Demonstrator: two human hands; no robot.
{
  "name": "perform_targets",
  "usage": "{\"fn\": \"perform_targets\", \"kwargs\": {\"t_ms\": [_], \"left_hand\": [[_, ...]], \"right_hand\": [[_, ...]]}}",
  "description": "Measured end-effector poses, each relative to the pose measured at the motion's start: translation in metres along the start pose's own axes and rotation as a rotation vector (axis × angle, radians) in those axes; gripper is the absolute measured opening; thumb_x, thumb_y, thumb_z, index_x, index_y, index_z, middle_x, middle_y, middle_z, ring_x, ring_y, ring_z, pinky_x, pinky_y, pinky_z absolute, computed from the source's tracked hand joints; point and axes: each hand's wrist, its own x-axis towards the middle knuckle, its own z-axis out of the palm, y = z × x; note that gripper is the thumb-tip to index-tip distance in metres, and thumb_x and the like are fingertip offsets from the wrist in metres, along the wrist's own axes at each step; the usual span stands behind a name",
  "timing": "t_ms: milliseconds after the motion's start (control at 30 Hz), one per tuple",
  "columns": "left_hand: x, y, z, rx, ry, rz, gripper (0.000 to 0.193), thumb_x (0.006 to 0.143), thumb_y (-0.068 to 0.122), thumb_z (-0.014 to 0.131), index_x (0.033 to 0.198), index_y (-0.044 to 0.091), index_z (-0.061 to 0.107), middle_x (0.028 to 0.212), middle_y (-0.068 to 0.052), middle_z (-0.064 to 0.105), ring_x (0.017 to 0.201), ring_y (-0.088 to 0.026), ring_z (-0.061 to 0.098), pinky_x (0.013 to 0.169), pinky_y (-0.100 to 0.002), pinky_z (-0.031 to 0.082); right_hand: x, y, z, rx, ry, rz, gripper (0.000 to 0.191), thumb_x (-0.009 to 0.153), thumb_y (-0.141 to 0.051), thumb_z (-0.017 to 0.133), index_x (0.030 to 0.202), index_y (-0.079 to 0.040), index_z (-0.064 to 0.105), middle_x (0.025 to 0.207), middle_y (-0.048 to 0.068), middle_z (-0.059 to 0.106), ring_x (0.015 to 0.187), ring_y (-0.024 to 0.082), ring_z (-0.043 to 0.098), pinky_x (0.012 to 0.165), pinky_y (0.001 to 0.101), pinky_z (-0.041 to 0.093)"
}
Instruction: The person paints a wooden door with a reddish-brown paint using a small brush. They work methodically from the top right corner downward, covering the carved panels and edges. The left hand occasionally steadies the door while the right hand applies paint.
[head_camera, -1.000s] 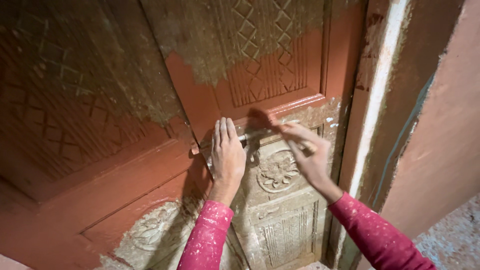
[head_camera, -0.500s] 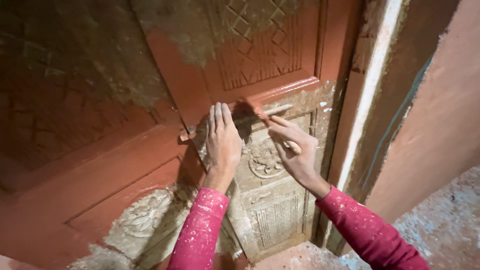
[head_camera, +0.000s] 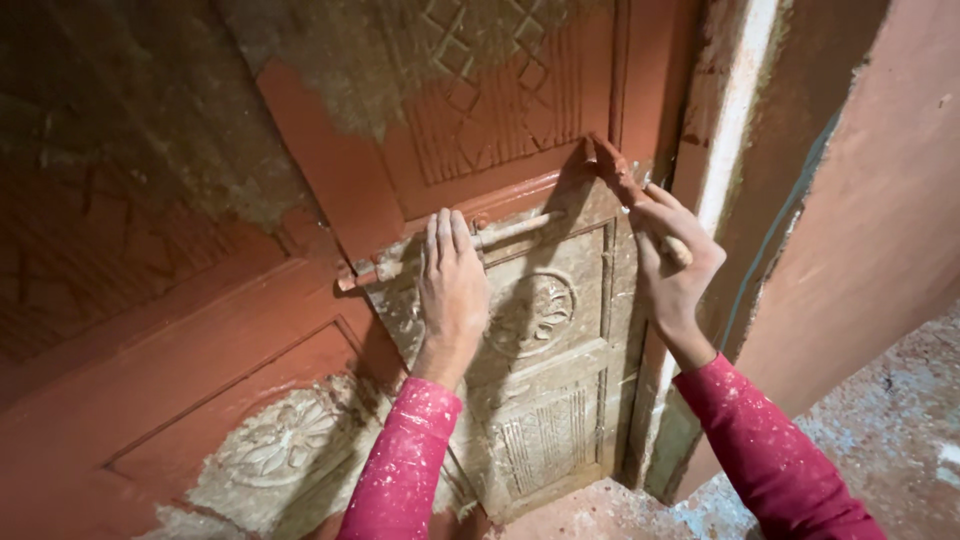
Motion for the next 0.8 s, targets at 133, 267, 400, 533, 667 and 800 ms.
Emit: {"fn": "perform_targets", "kwargs": {"t_ms": [133,267,400,533,667,800], "left_hand": [[0.004,0.015,0.011,-0.061,-0.012,0.020,0.065,0.083,0.010,0.060,0.142,-0.011,0.044,0.150,-0.026,0.046,0.143,-0.040,0.040,0.118,-0.045,0.034],[0.005,0.037,0.030,-0.046,0.045,0.020,0.050,0.098,0.008,0.055,0.145,-0.008,0.047,0.151,-0.023,0.050,0.146,-0.038,0.042,0.121,-0.045,0.035],[0.008,0.059,0.047,-0.041,0.049,0.014,0.053,0.093,0.008,0.055,0.143,-0.008,0.048,0.149,-0.024,0.052,0.144,-0.039,0.043,0.119,-0.045,0.035],[0.018,0.085,0.060,-0.015,0.061,-0.012,0.053,0.094,0.009,0.056,0.144,-0.007,0.047,0.151,-0.023,0.050,0.145,-0.038,0.043,0.120,-0.044,0.036],[0.017,0.110,0.069,-0.051,-0.011,-0.019,0.075,0.073,0.013,0.064,0.142,-0.012,0.043,0.149,-0.027,0.046,0.142,-0.041,0.039,0.116,-0.046,0.036],[0.019,0.130,0.080,0.040,0.015,-0.046,0.063,0.088,0.011,0.061,0.144,-0.010,0.044,0.151,-0.026,0.047,0.144,-0.039,0.040,0.119,-0.046,0.034]], "right_hand": [[-0.006,-0.014,0.003,-0.060,-0.126,-0.057,0.043,0.085,0.012,0.065,0.124,-0.006,0.074,0.138,0.019,0.069,0.128,0.030,0.067,0.113,0.0372,0.052],[-0.017,-0.021,0.001,-0.011,-0.212,-0.013,0.029,0.089,0.005,0.073,0.116,-0.004,0.074,0.131,0.017,0.071,0.119,0.026,0.071,0.102,0.0331,0.055],[-0.010,-0.005,-0.014,0.155,-0.246,0.132,0.023,0.090,0.003,0.073,0.112,-0.003,0.075,0.129,0.016,0.073,0.114,0.022,0.072,0.096,0.0303,0.058],[0.014,0.025,-0.040,0.181,-0.162,0.104,0.023,0.092,0.003,0.071,0.115,0.000,0.075,0.131,0.017,0.071,0.119,0.021,0.069,0.103,0.0310,0.056],[0.017,0.043,-0.077,0.073,-0.077,0.113,0.025,0.094,0.004,0.068,0.118,0.001,0.073,0.133,0.018,0.070,0.121,0.024,0.068,0.106,0.0312,0.053],[0.019,0.056,-0.085,0.028,-0.021,-0.008,0.029,0.092,0.005,0.067,0.121,0.000,0.072,0.136,0.019,0.068,0.126,0.028,0.068,0.113,0.0340,0.050]]}}
